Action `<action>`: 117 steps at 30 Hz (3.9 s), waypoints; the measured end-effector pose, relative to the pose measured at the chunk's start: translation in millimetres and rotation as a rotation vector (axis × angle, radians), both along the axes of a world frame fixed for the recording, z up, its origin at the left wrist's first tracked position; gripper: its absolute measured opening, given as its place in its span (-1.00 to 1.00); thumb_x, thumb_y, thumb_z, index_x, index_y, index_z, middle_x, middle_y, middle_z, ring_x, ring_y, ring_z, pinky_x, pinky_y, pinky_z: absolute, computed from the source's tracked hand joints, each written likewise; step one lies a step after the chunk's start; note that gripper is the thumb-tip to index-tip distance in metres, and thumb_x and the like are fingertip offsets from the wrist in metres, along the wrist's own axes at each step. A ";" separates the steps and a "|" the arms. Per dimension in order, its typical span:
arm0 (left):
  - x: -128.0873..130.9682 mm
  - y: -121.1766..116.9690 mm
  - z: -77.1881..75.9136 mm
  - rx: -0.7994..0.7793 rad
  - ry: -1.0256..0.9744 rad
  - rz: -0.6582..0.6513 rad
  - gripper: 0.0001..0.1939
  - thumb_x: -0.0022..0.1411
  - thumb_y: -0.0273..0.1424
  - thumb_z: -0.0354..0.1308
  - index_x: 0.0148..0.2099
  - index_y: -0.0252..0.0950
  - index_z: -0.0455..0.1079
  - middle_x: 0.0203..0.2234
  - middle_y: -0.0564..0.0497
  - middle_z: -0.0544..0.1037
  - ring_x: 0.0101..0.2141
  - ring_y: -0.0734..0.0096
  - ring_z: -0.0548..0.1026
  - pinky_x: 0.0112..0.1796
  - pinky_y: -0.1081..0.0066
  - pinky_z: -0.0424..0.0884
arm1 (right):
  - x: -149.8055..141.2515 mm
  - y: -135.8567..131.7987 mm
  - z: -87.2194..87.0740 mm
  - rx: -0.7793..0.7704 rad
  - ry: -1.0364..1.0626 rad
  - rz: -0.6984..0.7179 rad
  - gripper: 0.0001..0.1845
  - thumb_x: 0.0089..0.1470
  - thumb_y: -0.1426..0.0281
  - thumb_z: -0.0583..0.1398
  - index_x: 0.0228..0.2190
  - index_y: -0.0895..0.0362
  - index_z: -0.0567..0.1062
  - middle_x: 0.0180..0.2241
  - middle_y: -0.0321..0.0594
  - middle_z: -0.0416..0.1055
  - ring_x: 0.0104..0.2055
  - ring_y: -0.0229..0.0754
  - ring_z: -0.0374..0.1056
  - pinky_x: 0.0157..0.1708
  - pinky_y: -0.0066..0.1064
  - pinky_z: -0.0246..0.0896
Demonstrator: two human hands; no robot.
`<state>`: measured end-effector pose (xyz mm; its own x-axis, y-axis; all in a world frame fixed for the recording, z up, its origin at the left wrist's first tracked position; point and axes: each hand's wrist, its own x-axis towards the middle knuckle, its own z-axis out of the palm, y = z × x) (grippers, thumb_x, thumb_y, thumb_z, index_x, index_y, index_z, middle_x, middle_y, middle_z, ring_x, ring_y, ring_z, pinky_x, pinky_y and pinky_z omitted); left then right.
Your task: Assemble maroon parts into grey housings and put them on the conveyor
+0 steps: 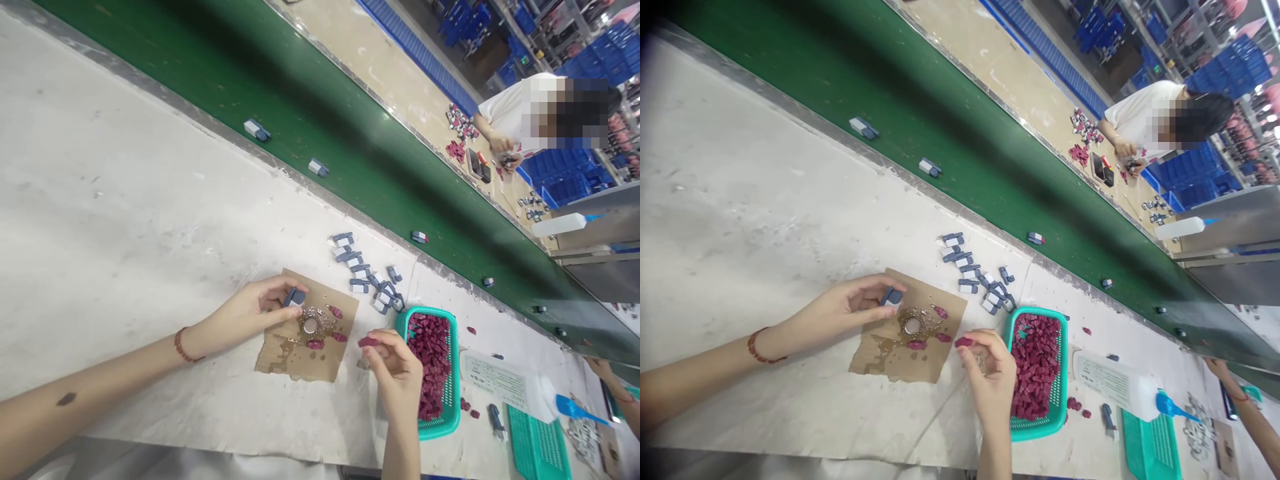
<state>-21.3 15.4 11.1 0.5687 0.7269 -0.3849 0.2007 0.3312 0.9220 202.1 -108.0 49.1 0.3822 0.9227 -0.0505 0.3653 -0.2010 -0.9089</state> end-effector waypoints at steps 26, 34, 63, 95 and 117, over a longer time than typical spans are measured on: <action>-5.9 9.3 2.4 -0.408 -0.182 0.136 -0.57 -0.10 -0.22 0.39 -0.16 -0.27 0.48 -0.20 -0.07 0.56 -0.21 0.23 0.51 -0.25 0.32 0.49 | -34.4 26.4 -16.9 0.134 -0.556 0.499 -0.77 0.23 0.51 0.10 -0.15 0.07 0.50 -0.26 -0.10 0.50 -0.19 -0.12 0.47 -0.20 -0.29 0.45; -5.5 8.3 0.5 -0.512 -0.253 0.156 -0.63 -0.16 -0.28 0.45 -0.30 -0.29 0.45 -0.29 0.01 0.52 -0.26 0.33 0.50 -0.26 0.38 0.49 | -34.5 25.2 -13.5 0.110 -0.415 0.410 -0.82 0.16 0.55 0.16 -0.25 0.09 0.52 -0.29 -0.10 0.51 -0.21 -0.13 0.48 -0.22 -0.31 0.43; 0.8 -8.8 4.3 -0.580 -0.287 0.103 -0.70 -0.17 -0.34 0.46 -0.35 -0.31 0.50 -0.53 0.07 0.60 -0.46 0.48 0.52 -0.37 0.52 0.43 | -55.9 36.6 6.2 0.326 -0.424 0.416 -0.76 0.18 0.60 0.14 -0.19 0.11 0.53 -0.30 -0.11 0.51 -0.25 -0.20 0.47 -0.25 -0.37 0.43; 41.8 -8.2 28.7 -0.004 -0.026 -0.134 -0.77 -0.03 -0.25 0.31 -0.34 -0.30 0.56 -0.34 -0.11 0.65 -0.33 0.20 0.58 -0.29 0.32 0.53 | -36.9 5.5 -6.1 0.112 0.118 -0.034 -0.86 0.11 0.39 0.21 -0.44 0.12 0.57 -0.40 -0.17 0.54 -0.30 -0.16 0.47 -0.29 -0.37 0.39; 118.0 187.9 -3.7 0.915 0.486 0.072 -0.70 0.13 -0.21 0.07 -0.25 -0.31 0.50 -0.17 -0.18 0.57 -0.02 -0.04 0.39 0.07 0.07 0.21 | 91.2 -108.9 -10.7 -0.133 -0.451 -0.440 -0.66 0.13 0.13 0.12 -0.28 0.08 0.57 -0.23 -0.05 0.49 -0.16 0.05 0.42 -0.16 -0.09 0.34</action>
